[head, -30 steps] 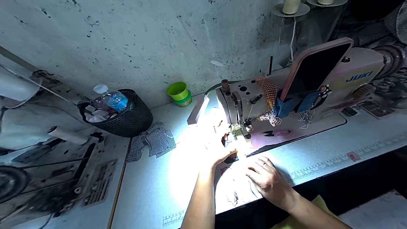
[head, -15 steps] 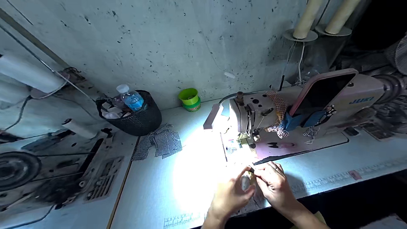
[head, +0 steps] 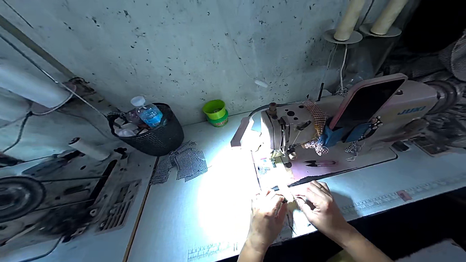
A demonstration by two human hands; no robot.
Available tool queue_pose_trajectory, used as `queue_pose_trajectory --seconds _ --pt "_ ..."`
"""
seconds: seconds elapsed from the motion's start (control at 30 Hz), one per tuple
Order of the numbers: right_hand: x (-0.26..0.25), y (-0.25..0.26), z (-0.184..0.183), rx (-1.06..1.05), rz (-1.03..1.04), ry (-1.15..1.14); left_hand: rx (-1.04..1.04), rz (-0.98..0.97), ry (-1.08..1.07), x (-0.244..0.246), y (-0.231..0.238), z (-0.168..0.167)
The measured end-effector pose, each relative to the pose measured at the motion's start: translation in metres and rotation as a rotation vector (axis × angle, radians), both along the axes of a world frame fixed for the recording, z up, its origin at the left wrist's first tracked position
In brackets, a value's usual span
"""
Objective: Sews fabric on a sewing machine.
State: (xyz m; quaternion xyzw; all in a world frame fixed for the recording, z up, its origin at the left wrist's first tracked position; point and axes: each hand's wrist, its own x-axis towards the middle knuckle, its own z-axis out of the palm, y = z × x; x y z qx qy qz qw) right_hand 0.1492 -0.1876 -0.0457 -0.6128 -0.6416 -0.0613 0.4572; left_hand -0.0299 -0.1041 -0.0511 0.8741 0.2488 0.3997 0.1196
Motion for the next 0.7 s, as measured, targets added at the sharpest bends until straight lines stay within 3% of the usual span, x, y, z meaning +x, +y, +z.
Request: queue_pose_trajectory --seconds 0.2,0.43,0.57,0.7 --pt "0.0 0.0 -0.008 0.021 0.105 -0.192 0.08 0.028 0.042 0.002 -0.002 0.0" --pt "0.002 0.006 -0.015 -0.006 0.155 -0.264 0.227 0.009 0.169 0.001 -0.004 0.002" --pt "0.002 0.009 -0.013 -0.063 0.184 -0.248 0.111 -0.057 0.224 -0.002 0.003 0.005" --pt "0.002 0.009 -0.012 -0.095 0.24 -0.258 -0.188 -0.171 0.204 -0.007 0.012 0.015"
